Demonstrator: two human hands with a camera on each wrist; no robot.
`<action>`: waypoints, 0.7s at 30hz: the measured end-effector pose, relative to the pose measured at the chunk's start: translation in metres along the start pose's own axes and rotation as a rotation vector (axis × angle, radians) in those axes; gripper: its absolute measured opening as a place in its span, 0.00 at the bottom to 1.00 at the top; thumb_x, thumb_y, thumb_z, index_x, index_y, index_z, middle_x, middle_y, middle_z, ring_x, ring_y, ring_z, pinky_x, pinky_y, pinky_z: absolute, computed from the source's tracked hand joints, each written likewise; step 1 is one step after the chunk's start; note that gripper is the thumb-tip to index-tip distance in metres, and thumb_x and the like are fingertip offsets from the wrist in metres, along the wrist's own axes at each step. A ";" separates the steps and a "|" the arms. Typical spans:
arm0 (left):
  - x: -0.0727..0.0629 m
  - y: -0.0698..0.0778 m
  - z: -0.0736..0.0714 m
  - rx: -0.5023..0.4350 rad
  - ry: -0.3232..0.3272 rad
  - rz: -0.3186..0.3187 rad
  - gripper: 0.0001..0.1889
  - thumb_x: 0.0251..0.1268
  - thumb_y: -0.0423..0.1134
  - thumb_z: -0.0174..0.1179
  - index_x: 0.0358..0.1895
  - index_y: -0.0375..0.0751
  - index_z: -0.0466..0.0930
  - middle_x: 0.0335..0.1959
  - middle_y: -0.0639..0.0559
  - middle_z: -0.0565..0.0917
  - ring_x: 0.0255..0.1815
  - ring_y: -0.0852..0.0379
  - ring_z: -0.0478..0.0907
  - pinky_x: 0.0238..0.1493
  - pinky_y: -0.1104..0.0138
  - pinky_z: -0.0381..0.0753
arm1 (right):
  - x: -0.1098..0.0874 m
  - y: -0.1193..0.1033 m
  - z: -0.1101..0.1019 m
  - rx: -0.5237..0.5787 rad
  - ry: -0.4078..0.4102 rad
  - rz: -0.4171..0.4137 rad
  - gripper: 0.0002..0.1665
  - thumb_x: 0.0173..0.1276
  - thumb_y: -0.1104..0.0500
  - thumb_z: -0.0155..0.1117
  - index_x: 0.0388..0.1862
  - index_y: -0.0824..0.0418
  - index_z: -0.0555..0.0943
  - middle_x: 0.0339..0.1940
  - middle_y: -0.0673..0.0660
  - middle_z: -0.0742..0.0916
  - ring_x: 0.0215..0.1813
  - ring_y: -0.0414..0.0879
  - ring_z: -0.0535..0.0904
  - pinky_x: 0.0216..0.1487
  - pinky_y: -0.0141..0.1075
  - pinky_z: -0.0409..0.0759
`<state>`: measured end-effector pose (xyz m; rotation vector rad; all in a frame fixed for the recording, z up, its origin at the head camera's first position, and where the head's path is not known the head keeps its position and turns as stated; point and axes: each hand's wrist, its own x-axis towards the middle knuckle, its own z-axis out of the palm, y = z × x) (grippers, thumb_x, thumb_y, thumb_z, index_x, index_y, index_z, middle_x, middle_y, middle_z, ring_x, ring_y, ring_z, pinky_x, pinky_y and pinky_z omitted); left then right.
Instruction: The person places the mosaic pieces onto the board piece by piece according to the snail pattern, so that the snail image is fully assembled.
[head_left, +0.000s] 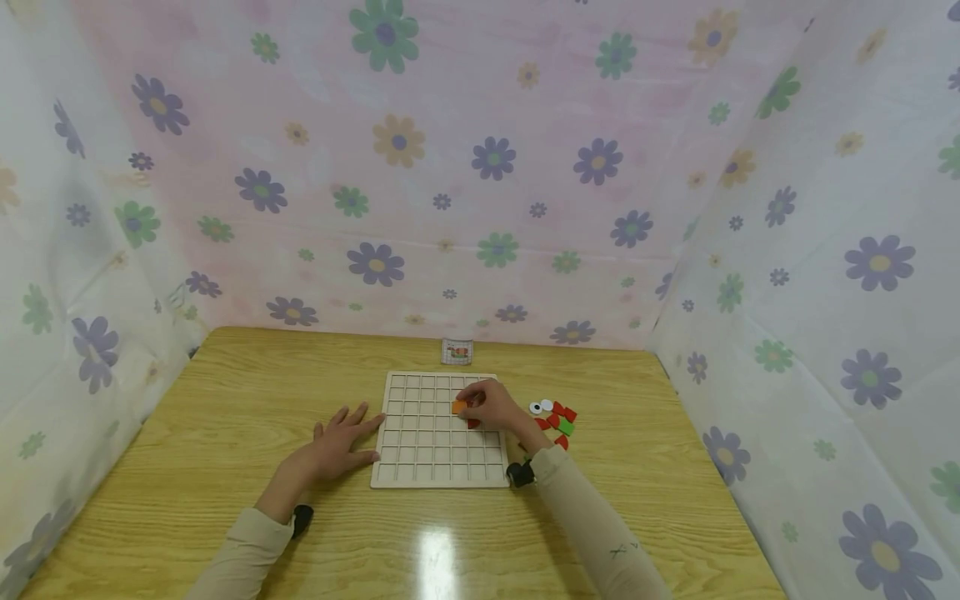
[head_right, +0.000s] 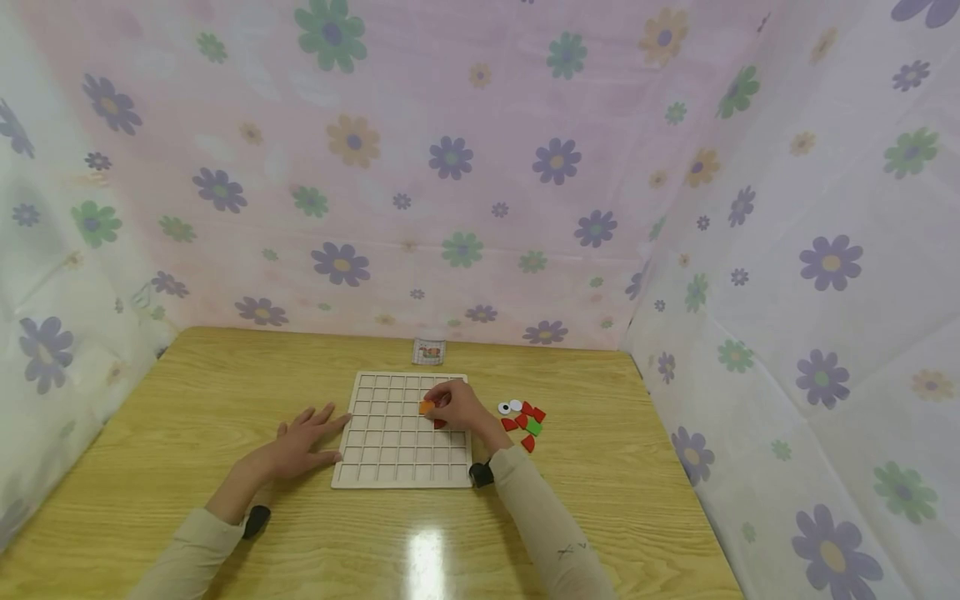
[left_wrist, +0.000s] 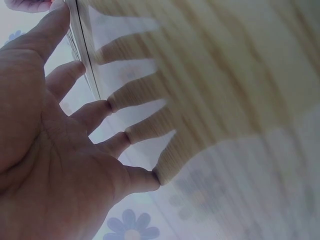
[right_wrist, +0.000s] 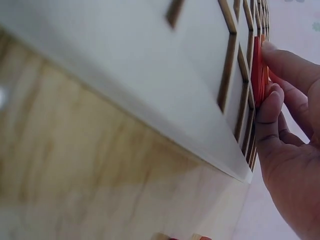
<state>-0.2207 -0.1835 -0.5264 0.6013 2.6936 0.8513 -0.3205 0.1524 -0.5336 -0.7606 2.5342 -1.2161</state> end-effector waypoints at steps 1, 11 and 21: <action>0.000 0.000 0.000 0.000 0.000 -0.001 0.36 0.74 0.50 0.61 0.79 0.41 0.61 0.81 0.28 0.49 0.79 0.20 0.39 0.63 0.19 0.37 | 0.000 0.000 -0.001 -0.006 0.000 -0.029 0.13 0.66 0.60 0.74 0.48 0.64 0.88 0.43 0.56 0.89 0.38 0.43 0.82 0.41 0.36 0.82; 0.000 0.001 -0.001 0.001 0.007 0.000 0.37 0.74 0.51 0.61 0.79 0.41 0.61 0.81 0.28 0.49 0.79 0.20 0.40 0.62 0.19 0.37 | 0.003 -0.002 -0.002 0.003 -0.016 0.053 0.14 0.65 0.64 0.74 0.49 0.65 0.88 0.42 0.59 0.88 0.36 0.43 0.80 0.41 0.36 0.81; -0.001 0.002 0.000 -0.002 0.004 -0.005 0.36 0.74 0.50 0.61 0.79 0.41 0.61 0.81 0.28 0.49 0.79 0.21 0.40 0.63 0.19 0.37 | 0.001 -0.005 -0.002 0.037 -0.015 0.088 0.12 0.64 0.65 0.74 0.47 0.66 0.88 0.41 0.59 0.88 0.33 0.40 0.79 0.37 0.32 0.80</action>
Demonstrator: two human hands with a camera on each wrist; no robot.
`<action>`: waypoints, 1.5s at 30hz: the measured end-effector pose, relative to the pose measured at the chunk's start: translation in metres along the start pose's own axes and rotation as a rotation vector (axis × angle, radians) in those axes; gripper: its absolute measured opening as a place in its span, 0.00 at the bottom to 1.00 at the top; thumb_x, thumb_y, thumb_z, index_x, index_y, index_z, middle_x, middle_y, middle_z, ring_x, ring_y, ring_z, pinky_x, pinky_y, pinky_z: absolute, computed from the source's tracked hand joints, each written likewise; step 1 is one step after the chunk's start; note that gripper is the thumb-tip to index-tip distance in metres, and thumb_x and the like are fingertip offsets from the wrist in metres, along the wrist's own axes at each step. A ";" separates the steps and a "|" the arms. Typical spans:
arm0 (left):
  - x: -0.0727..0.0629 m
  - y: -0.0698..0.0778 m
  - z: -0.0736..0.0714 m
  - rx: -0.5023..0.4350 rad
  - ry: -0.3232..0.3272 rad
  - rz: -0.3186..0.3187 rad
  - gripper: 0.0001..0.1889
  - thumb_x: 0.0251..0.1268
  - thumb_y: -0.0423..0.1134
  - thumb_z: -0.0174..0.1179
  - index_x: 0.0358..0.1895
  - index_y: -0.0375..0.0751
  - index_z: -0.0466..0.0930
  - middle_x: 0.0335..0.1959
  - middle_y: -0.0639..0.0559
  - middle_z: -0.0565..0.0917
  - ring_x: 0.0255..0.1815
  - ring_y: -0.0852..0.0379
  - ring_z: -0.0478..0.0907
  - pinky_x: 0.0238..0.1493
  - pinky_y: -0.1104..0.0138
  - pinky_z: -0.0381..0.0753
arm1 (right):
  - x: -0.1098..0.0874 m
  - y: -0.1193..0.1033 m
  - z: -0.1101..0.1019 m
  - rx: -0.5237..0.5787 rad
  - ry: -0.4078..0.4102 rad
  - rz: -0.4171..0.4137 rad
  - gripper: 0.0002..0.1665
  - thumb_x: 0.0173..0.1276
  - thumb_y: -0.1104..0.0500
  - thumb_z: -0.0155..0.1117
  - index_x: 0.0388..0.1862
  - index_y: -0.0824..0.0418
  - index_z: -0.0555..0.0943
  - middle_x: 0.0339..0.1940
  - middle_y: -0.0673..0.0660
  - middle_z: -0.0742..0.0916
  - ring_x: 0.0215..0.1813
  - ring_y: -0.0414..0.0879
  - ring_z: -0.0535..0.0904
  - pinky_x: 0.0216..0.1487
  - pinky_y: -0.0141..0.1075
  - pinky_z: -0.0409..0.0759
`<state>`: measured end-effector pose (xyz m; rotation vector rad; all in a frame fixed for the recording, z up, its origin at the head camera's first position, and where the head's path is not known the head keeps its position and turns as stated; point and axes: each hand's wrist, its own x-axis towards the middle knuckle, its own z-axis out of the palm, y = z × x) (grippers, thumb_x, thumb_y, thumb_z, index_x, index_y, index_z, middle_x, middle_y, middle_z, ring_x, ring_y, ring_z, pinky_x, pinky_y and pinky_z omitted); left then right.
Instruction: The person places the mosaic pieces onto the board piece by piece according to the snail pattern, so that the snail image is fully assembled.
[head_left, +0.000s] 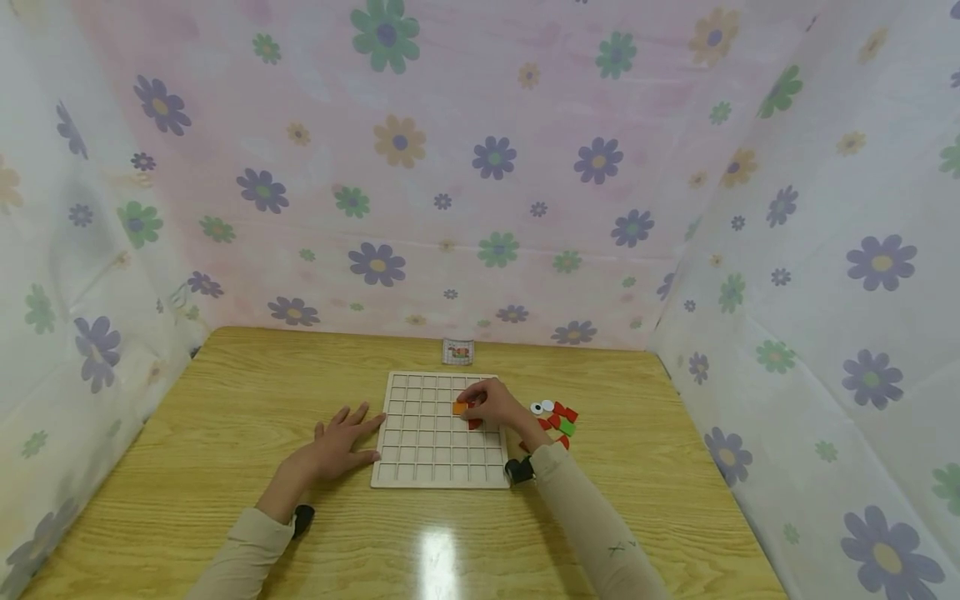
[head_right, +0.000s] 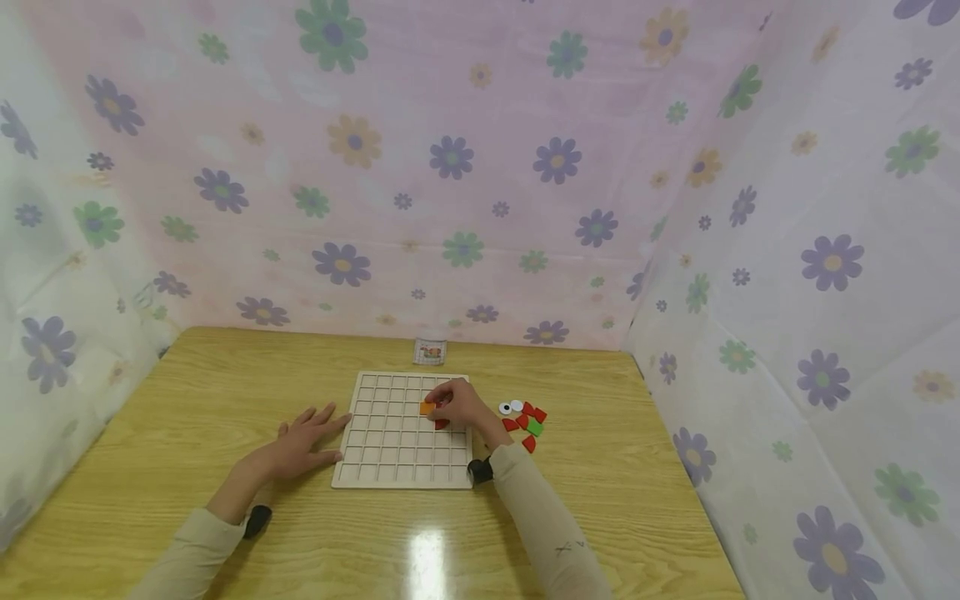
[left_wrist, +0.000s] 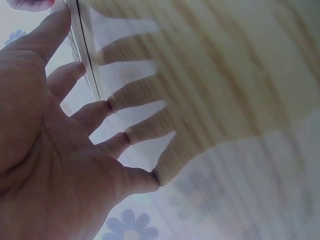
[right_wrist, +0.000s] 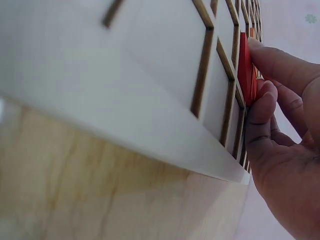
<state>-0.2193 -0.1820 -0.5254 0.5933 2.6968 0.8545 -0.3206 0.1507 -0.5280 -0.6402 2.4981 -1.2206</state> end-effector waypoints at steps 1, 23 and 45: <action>0.000 0.000 0.000 0.004 0.001 0.006 0.36 0.74 0.50 0.61 0.79 0.41 0.61 0.81 0.27 0.50 0.79 0.20 0.40 0.63 0.19 0.37 | 0.000 0.000 0.000 0.001 0.002 -0.005 0.12 0.64 0.65 0.74 0.47 0.66 0.88 0.41 0.59 0.88 0.32 0.40 0.78 0.37 0.32 0.80; 0.002 -0.001 0.001 0.014 -0.003 -0.006 0.36 0.74 0.50 0.61 0.79 0.42 0.61 0.81 0.28 0.50 0.79 0.20 0.41 0.62 0.19 0.38 | -0.030 0.009 -0.031 0.215 0.080 0.001 0.20 0.76 0.62 0.63 0.62 0.70 0.81 0.62 0.69 0.82 0.54 0.60 0.83 0.54 0.56 0.82; 0.002 -0.002 0.001 0.028 -0.001 -0.004 0.37 0.73 0.52 0.61 0.79 0.42 0.62 0.81 0.28 0.50 0.78 0.20 0.42 0.62 0.19 0.40 | -0.162 0.062 -0.062 0.207 0.203 0.051 0.19 0.76 0.59 0.63 0.57 0.72 0.81 0.55 0.71 0.85 0.50 0.55 0.85 0.48 0.37 0.84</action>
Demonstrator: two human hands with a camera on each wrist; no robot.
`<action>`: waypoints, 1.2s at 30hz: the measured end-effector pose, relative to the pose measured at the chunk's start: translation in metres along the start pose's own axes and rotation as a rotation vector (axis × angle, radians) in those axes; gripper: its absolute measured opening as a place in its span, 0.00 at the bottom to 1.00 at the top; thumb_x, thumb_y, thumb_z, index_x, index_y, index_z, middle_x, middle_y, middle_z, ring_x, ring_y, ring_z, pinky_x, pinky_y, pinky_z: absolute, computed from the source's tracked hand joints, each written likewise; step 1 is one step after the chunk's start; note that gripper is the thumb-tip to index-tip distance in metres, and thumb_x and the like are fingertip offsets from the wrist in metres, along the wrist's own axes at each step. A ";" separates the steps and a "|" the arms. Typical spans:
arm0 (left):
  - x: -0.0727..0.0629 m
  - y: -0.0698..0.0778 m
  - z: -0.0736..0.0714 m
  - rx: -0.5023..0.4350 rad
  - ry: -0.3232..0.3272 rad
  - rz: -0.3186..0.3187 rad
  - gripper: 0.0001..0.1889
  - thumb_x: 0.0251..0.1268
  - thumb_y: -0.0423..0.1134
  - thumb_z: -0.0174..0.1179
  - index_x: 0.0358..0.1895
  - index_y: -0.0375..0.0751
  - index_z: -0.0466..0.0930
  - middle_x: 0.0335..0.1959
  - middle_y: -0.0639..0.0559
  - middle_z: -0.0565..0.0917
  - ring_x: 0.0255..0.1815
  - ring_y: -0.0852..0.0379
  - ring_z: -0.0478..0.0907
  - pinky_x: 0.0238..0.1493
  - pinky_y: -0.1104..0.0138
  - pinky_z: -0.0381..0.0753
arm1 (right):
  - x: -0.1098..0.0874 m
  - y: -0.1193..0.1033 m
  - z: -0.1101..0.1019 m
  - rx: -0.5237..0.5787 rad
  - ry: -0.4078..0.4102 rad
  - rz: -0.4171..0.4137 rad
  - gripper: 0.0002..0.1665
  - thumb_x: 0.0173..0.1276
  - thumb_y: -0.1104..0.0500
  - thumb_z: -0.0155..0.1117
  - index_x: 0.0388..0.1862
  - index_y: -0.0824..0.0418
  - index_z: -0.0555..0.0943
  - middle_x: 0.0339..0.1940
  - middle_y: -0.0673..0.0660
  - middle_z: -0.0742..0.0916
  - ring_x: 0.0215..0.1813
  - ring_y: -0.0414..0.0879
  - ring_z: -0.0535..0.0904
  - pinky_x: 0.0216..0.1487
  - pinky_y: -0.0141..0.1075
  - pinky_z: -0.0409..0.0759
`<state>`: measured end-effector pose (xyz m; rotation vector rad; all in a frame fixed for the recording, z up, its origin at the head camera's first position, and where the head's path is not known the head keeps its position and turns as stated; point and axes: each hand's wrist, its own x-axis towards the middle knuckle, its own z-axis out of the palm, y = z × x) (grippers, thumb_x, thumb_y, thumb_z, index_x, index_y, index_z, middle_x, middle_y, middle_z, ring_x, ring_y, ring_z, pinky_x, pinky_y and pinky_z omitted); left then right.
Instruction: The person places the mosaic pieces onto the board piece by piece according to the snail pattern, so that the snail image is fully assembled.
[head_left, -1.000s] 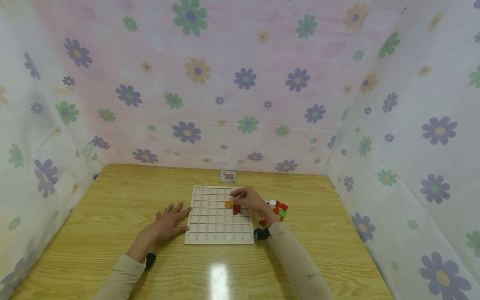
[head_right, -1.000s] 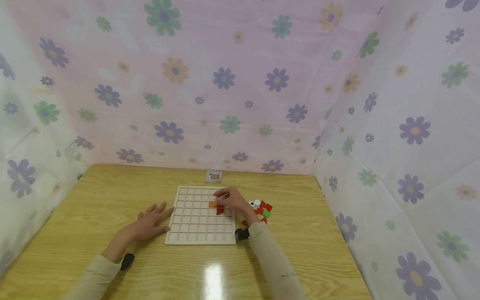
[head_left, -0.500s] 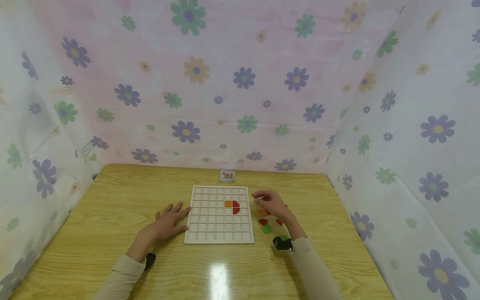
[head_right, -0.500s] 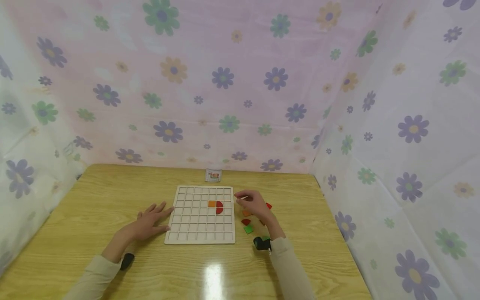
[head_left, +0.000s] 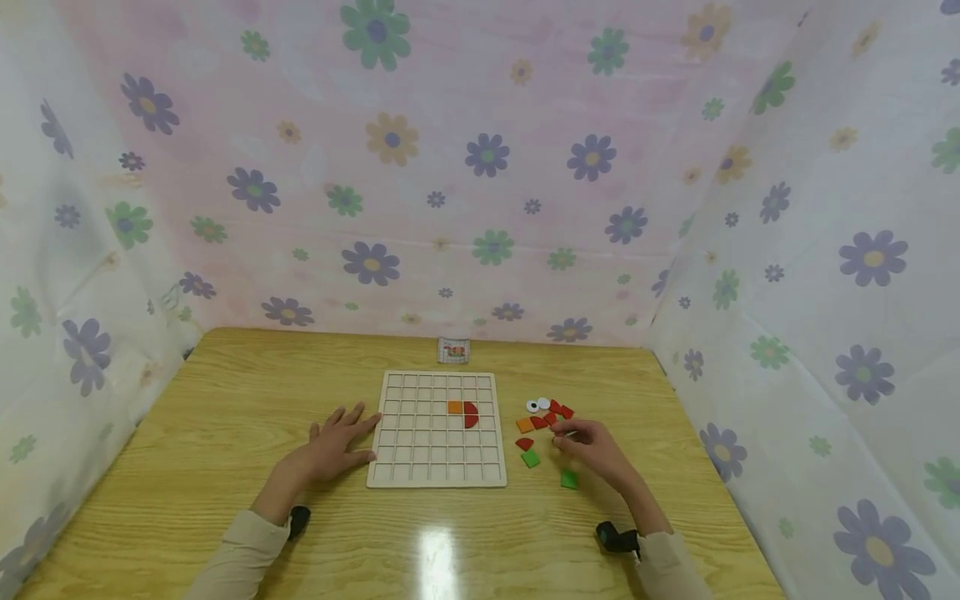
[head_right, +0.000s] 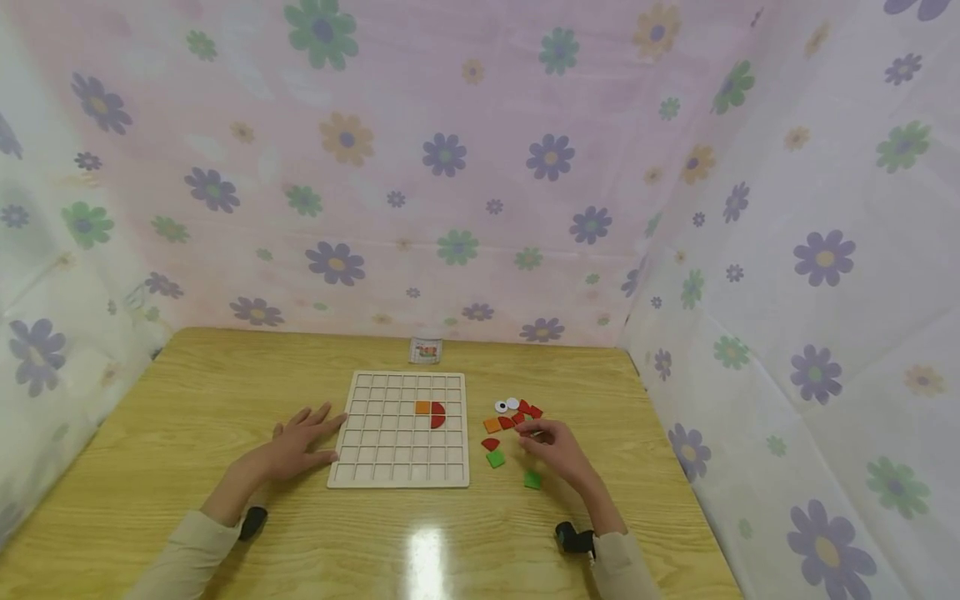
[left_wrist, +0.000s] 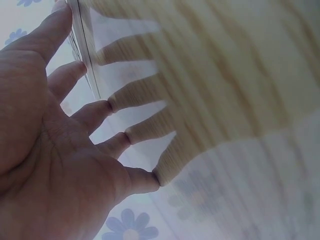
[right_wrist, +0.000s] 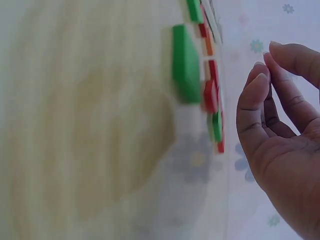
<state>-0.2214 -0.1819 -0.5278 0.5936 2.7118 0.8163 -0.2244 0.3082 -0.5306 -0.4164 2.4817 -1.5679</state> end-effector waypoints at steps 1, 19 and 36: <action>0.000 -0.001 0.000 0.002 0.000 -0.002 0.37 0.73 0.52 0.61 0.79 0.42 0.62 0.81 0.28 0.50 0.78 0.20 0.42 0.63 0.19 0.40 | -0.004 0.002 -0.002 0.000 -0.001 0.003 0.18 0.76 0.59 0.63 0.57 0.72 0.82 0.55 0.71 0.85 0.49 0.55 0.85 0.48 0.36 0.84; 0.000 -0.002 0.000 -0.018 0.001 -0.003 0.37 0.73 0.52 0.61 0.79 0.42 0.62 0.81 0.29 0.49 0.79 0.21 0.40 0.63 0.19 0.37 | -0.038 0.006 -0.013 -0.096 0.017 0.042 0.19 0.72 0.63 0.67 0.57 0.72 0.82 0.52 0.69 0.86 0.41 0.41 0.82 0.40 0.33 0.82; 0.000 -0.001 0.000 -0.015 0.001 0.003 0.36 0.73 0.51 0.61 0.79 0.42 0.62 0.81 0.28 0.50 0.79 0.20 0.41 0.63 0.19 0.38 | -0.016 0.001 0.000 -0.200 0.003 -0.077 0.15 0.71 0.63 0.69 0.53 0.70 0.84 0.47 0.65 0.88 0.40 0.44 0.83 0.41 0.33 0.82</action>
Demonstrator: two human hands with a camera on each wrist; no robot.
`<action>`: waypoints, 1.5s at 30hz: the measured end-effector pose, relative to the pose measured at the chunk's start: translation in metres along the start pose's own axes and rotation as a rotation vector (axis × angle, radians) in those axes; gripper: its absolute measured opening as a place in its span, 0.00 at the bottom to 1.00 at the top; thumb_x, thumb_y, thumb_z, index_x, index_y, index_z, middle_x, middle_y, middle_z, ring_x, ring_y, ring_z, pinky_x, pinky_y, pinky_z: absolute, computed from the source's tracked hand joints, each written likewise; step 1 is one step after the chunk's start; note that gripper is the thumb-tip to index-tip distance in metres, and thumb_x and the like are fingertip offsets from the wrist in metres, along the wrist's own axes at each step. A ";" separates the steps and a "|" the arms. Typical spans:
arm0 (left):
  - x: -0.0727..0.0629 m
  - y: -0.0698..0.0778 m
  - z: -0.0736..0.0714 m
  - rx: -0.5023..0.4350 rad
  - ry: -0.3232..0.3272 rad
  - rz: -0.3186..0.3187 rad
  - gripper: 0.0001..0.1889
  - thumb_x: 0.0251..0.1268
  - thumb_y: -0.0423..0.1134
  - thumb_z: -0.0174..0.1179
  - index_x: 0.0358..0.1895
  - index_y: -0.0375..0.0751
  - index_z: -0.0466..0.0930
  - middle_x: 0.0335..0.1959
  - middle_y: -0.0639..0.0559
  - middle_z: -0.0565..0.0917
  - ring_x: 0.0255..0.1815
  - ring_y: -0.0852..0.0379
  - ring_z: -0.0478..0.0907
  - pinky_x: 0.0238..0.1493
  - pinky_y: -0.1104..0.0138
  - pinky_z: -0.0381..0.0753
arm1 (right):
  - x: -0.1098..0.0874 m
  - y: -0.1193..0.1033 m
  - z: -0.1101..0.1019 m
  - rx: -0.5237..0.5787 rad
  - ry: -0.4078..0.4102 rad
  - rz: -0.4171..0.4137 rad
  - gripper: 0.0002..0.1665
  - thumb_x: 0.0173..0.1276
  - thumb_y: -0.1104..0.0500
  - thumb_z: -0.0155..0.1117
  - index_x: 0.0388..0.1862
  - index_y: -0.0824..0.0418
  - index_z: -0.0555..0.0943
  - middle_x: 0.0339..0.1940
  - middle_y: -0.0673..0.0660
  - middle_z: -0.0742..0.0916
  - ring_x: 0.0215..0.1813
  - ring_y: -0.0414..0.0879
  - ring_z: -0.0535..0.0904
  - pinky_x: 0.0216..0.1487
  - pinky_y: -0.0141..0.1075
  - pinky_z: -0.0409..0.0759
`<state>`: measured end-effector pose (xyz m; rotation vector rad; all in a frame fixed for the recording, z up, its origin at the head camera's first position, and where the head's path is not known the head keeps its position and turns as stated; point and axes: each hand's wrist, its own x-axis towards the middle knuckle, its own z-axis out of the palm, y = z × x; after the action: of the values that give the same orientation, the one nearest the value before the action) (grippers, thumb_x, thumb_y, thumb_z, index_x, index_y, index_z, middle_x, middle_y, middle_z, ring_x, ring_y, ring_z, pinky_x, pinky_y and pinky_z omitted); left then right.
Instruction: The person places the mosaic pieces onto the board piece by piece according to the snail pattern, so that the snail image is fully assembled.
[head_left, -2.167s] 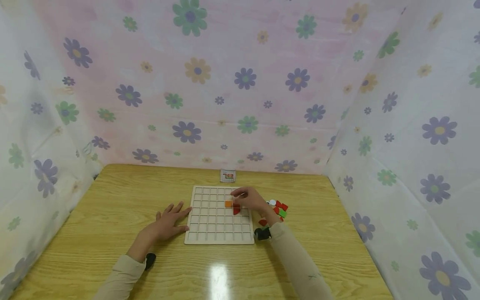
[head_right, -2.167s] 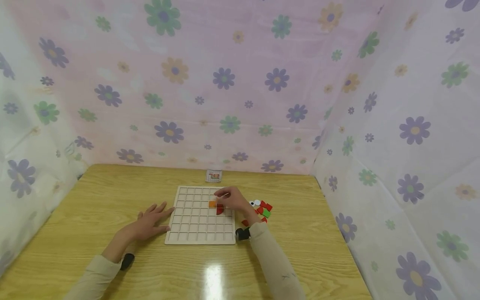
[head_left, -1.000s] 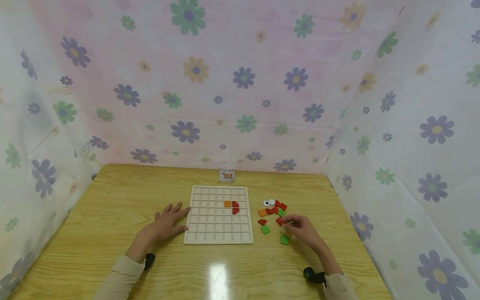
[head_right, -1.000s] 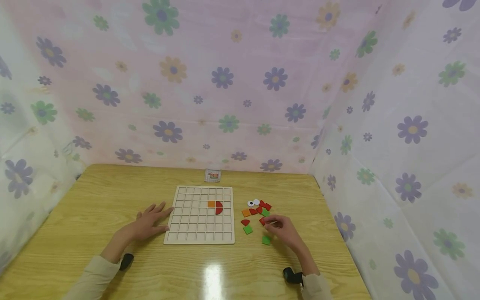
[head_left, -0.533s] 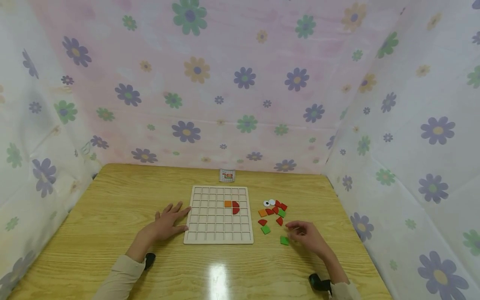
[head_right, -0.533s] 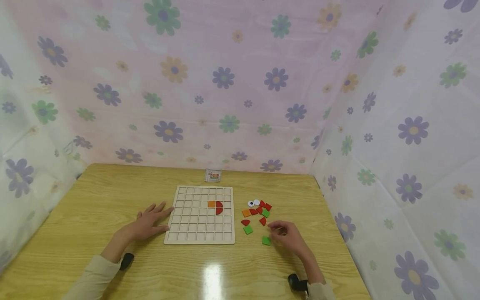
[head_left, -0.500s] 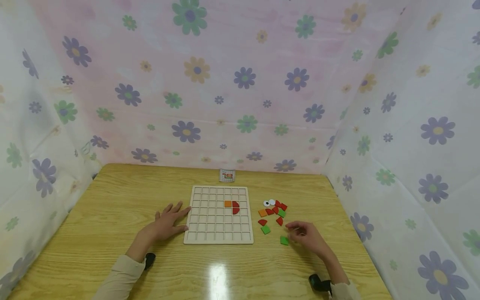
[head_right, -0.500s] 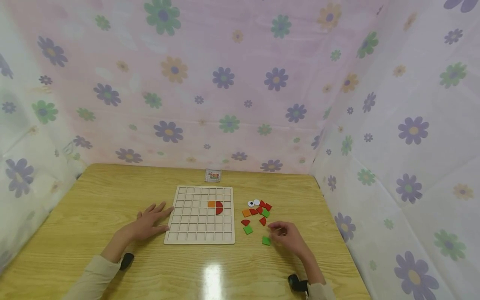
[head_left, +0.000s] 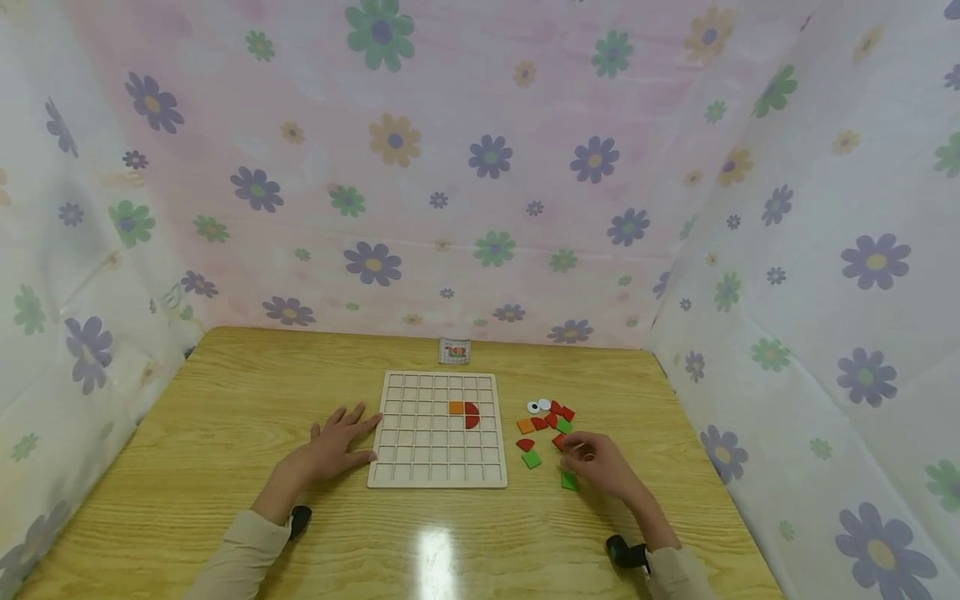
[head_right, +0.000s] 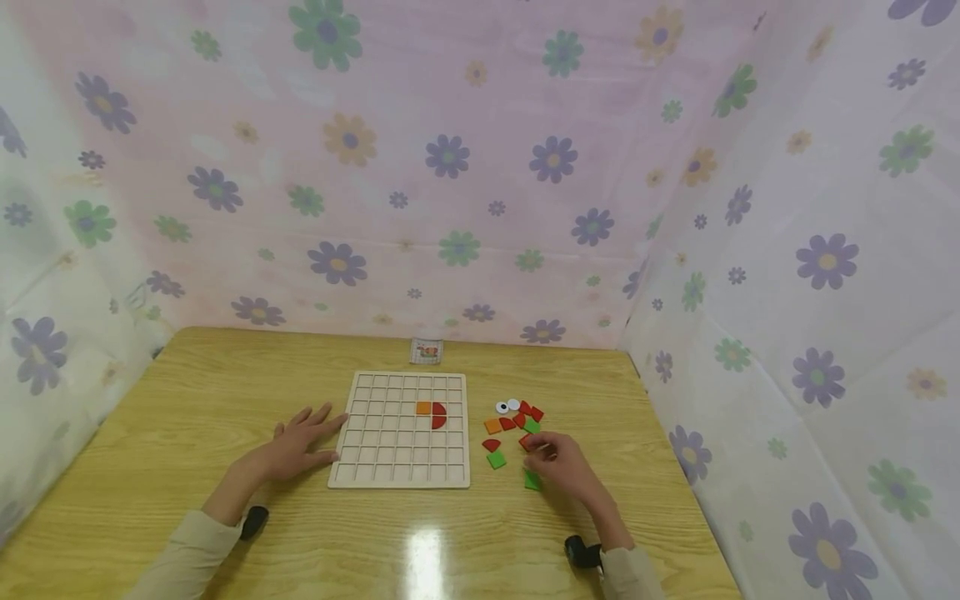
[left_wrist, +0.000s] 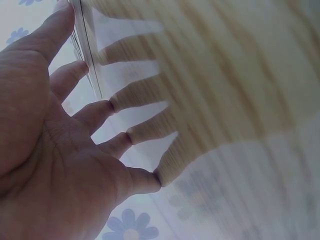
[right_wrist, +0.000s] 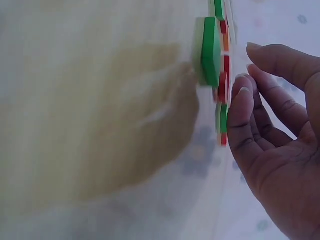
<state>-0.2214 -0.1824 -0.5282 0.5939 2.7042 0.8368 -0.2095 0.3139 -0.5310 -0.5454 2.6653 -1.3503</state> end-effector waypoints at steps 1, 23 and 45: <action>0.000 0.000 0.000 0.000 0.000 -0.001 0.36 0.74 0.51 0.61 0.79 0.42 0.61 0.81 0.29 0.50 0.79 0.20 0.41 0.63 0.19 0.38 | 0.006 0.000 0.002 -0.016 0.002 -0.004 0.14 0.71 0.64 0.69 0.53 0.69 0.84 0.46 0.64 0.88 0.39 0.44 0.83 0.41 0.33 0.82; 0.001 0.003 0.003 -0.006 -0.006 -0.003 0.36 0.74 0.50 0.61 0.79 0.43 0.61 0.81 0.29 0.50 0.79 0.21 0.41 0.63 0.19 0.38 | 0.069 -0.007 0.021 -0.203 -0.073 -0.079 0.17 0.67 0.70 0.68 0.55 0.69 0.84 0.47 0.62 0.85 0.39 0.44 0.78 0.40 0.33 0.79; -0.003 0.006 -0.003 -0.011 0.000 -0.009 0.36 0.73 0.51 0.62 0.79 0.42 0.63 0.81 0.28 0.51 0.79 0.20 0.42 0.63 0.19 0.39 | 0.082 -0.019 0.018 -0.251 -0.223 -0.049 0.09 0.71 0.65 0.66 0.48 0.68 0.82 0.41 0.57 0.86 0.36 0.41 0.78 0.39 0.34 0.79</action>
<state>-0.2175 -0.1804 -0.5220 0.5786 2.6987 0.8494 -0.2760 0.2603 -0.5213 -0.7438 2.6631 -0.9061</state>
